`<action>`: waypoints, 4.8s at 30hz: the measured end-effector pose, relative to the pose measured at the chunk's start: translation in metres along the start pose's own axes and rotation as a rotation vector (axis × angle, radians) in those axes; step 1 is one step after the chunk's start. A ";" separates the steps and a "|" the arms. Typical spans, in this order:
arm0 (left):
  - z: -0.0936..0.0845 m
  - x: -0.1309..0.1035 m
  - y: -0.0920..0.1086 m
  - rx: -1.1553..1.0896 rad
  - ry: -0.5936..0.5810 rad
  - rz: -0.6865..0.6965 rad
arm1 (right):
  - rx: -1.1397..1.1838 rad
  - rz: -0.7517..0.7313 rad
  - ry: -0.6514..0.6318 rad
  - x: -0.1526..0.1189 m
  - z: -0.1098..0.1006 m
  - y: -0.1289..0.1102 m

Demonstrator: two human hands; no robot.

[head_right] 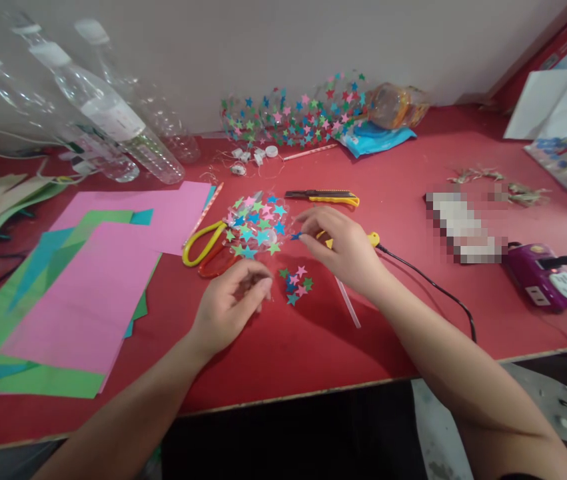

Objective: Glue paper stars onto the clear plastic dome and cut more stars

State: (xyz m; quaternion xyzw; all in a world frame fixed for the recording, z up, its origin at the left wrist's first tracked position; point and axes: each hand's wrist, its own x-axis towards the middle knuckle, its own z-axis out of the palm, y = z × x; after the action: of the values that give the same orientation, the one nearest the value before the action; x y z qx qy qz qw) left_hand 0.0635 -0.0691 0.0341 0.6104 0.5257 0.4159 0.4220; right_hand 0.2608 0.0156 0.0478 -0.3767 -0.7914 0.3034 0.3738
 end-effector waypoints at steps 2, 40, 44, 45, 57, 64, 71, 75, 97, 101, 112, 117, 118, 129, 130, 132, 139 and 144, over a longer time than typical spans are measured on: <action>-0.001 0.000 -0.001 0.125 0.062 0.079 | 0.048 0.092 -0.051 0.002 0.001 0.006; 0.001 0.014 -0.018 0.722 0.238 0.456 | 0.077 -0.041 -0.165 -0.015 0.029 -0.012; 0.001 0.015 -0.019 0.631 0.211 0.420 | 0.065 -0.034 -0.152 -0.016 0.029 -0.011; 0.001 0.015 -0.019 0.615 0.214 0.422 | 0.065 -0.042 -0.148 -0.016 0.029 -0.010; 0.002 0.014 -0.023 0.537 0.250 0.443 | -0.052 -0.196 -0.028 -0.018 0.031 -0.008; 0.004 0.010 -0.024 0.505 0.227 0.301 | -0.439 -0.513 0.018 -0.022 0.029 -0.003; 0.008 0.008 -0.019 0.421 0.234 0.164 | -0.415 -0.504 -0.009 -0.023 0.031 0.003; 0.009 0.007 -0.017 0.382 0.234 0.168 | -0.414 -0.500 -0.008 -0.023 0.033 0.004; 0.008 0.006 -0.012 0.354 0.217 0.148 | -0.315 -0.357 0.047 -0.019 0.038 -0.001; 0.009 0.006 -0.012 0.340 0.230 0.161 | -0.273 -0.308 0.032 -0.019 0.040 -0.002; 0.010 0.006 -0.012 0.219 0.239 0.092 | -0.071 -0.152 0.003 -0.018 0.041 -0.008; 0.009 0.005 -0.012 0.105 0.203 0.008 | 0.020 -0.078 0.008 -0.016 0.040 -0.010; 0.009 0.005 -0.012 0.084 0.196 -0.009 | 0.033 -0.069 0.009 -0.016 0.040 -0.010; 0.008 0.010 -0.009 -0.031 0.170 -0.043 | 0.025 -0.093 0.025 -0.019 0.045 -0.007; 0.008 0.010 -0.010 -0.030 0.170 -0.050 | 0.024 -0.094 0.027 -0.019 0.046 -0.007; 0.007 0.011 -0.010 -0.034 0.170 -0.070 | 0.022 -0.097 0.031 -0.019 0.046 -0.006; 0.005 0.011 -0.008 -0.094 0.137 -0.142 | 0.027 -0.106 0.044 -0.019 0.048 -0.004; 0.003 0.011 -0.006 -0.123 0.088 -0.136 | 0.049 -0.091 0.048 -0.019 0.049 -0.004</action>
State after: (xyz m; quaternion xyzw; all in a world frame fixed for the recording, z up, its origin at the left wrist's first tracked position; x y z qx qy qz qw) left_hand 0.0654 -0.0581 0.0283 0.5273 0.5572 0.4443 0.4626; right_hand 0.2276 -0.0119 0.0179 -0.3384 -0.7907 0.2964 0.4152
